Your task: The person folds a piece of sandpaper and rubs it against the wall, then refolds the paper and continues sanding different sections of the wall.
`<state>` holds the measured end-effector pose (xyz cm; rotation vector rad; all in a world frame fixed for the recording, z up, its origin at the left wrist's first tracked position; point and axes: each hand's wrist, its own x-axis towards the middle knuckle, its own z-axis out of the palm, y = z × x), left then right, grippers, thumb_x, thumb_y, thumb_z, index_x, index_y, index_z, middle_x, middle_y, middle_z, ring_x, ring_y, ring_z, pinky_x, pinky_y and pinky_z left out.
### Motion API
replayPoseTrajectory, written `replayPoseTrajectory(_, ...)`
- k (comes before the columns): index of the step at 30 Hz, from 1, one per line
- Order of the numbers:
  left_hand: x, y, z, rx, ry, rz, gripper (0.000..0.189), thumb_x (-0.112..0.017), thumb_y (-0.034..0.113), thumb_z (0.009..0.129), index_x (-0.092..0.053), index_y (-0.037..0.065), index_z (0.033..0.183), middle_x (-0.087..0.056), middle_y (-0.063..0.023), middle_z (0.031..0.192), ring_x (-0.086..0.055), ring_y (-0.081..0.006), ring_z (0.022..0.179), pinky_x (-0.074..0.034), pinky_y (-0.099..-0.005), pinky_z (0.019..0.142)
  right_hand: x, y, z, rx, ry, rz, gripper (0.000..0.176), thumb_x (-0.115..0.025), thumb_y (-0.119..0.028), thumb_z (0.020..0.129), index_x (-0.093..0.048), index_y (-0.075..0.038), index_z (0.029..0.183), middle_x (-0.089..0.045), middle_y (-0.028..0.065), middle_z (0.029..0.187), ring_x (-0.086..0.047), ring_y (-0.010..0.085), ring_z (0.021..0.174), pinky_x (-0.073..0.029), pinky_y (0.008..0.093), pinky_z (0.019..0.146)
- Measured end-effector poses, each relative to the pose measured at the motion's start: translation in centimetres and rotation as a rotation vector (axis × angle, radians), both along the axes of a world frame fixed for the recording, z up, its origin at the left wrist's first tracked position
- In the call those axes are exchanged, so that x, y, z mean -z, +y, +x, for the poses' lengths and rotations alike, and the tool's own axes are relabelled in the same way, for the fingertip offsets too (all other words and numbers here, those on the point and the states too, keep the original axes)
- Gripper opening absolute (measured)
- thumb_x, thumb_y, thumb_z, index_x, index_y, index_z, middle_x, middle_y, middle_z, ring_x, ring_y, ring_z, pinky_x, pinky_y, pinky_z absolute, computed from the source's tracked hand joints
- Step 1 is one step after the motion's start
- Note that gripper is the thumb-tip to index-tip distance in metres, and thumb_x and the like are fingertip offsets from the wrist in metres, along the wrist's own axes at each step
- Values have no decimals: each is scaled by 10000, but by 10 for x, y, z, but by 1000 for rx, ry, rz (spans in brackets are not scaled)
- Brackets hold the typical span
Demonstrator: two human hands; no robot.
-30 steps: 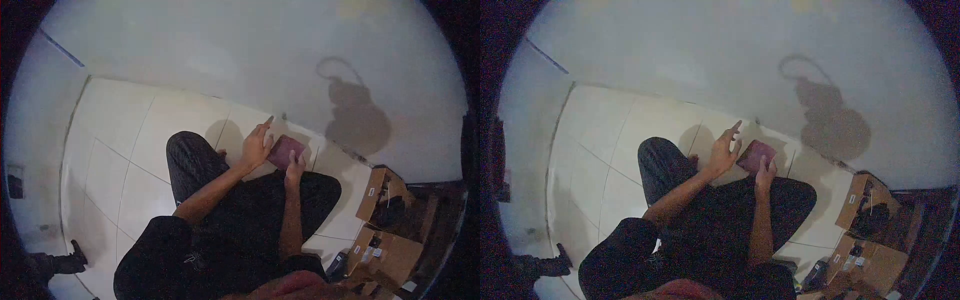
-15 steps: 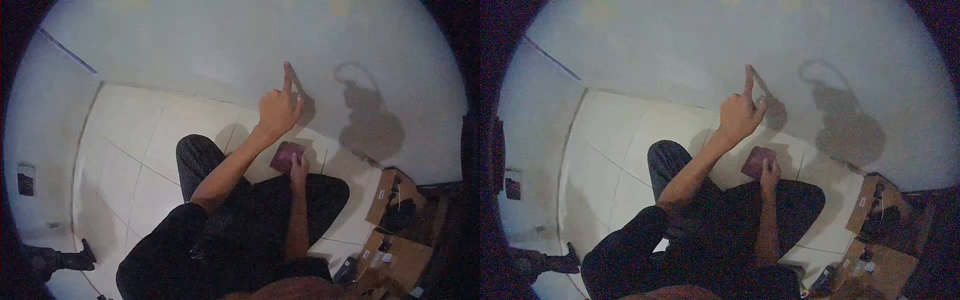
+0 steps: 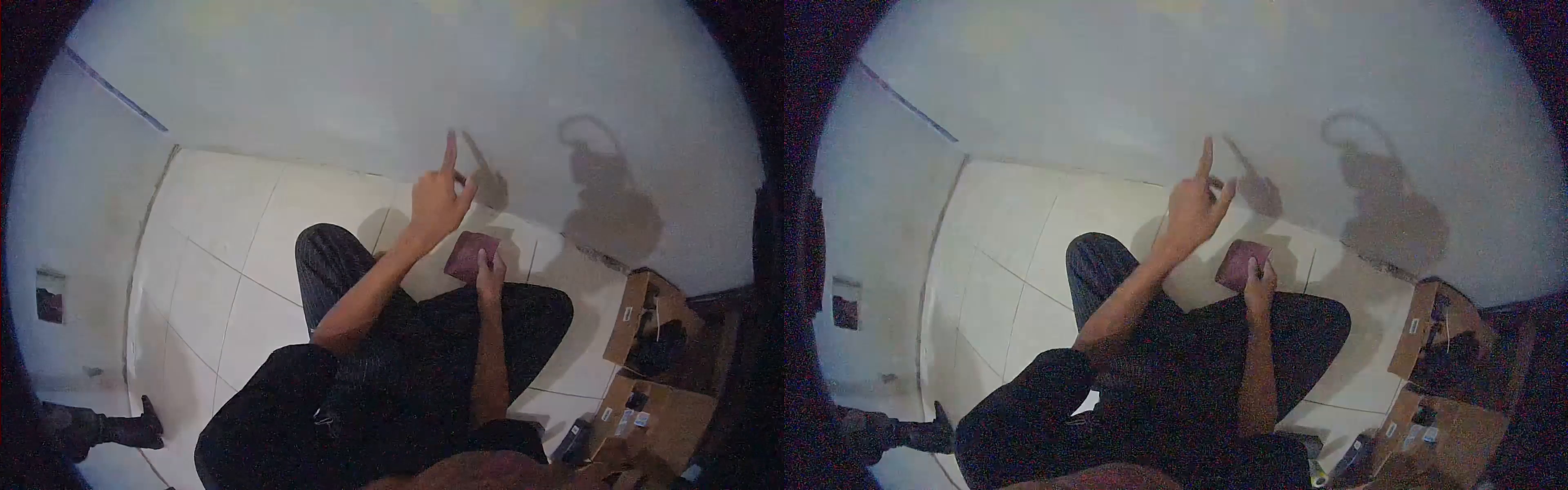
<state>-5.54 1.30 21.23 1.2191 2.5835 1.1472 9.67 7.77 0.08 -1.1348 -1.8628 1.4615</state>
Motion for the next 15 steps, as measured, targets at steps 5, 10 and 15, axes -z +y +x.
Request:
replayPoseTrajectory(5, 116, -38, 21, 138, -128, -7, 773, -543, 352, 917, -151, 0, 1482, -609, -237, 1121, -604, -359, 997, -481, -457, 867, -27, 2, 4, -22, 80, -103, 543, -532, -329, 950, -475, 81, 1301, -520, 252, 1297, -485, 348, 1216, -340, 392, 1047)
replayPoseTrajectory(10, 136, -50, 50, 132, -406, 92, 776, -528, 376, 928, -138, -3, 1481, -345, -296, 1401, -337, -425, 1308, -270, -484, 1099, -23, 1, 8, 12, 61, 15, 411, -541, -292, 952, -579, 59, 1163, -637, 187, 1118, -594, 278, 1035, -430, 369, 931)
replayPoseTrajectory(15, 148, -32, 55, 276, -173, 24, 937, -688, 371, 792, -158, 16, 1479, -253, -324, 1440, -315, -470, 1311, -275, -483, 1103, -44, -2, 1, 35, 275, -55, 349, -545, -257, 952, -596, 34, 1137, -655, 156, 1077, -607, 226, 961, -457, 360, 889)
